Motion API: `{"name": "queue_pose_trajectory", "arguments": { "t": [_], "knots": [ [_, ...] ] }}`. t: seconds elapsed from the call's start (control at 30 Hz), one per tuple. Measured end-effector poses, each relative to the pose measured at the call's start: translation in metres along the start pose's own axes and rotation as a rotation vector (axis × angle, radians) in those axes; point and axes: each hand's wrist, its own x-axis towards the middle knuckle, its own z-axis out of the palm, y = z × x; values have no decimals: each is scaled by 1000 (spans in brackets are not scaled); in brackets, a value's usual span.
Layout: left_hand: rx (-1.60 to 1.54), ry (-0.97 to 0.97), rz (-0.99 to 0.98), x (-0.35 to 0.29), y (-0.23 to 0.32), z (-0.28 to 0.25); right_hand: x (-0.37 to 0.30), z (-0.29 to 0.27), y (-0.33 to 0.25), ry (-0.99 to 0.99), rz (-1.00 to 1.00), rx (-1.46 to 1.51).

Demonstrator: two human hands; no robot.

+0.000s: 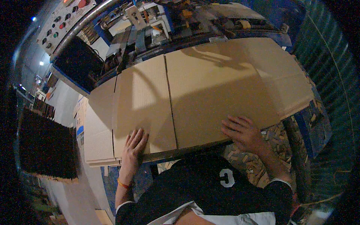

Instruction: The person repeatedly picks up flat cardboard sheets from a conveyor and stacks them on a growing pile. The hands align each sheet and place it on top of the previous ones, maintaining a neat stack throughout the clip.

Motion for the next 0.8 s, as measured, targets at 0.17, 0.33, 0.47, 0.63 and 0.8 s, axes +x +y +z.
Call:
{"name": "queue_pose_trajectory", "arguments": {
  "t": [0.17,0.33,0.47,0.63,0.8],
  "knots": [
    [-17,32,55,13,-21,1,18,5,39,-153,-26,12],
    [3,112,104,48,-39,2,51,1,96,-245,67,40],
    [-50,236,109,95,-63,9,86,11,122,-211,66,-99],
    [12,381,111,148,-93,24,138,21,152,-255,177,-81],
    [109,416,143,208,-120,52,172,39,194,-117,364,-210]
  ]
}}
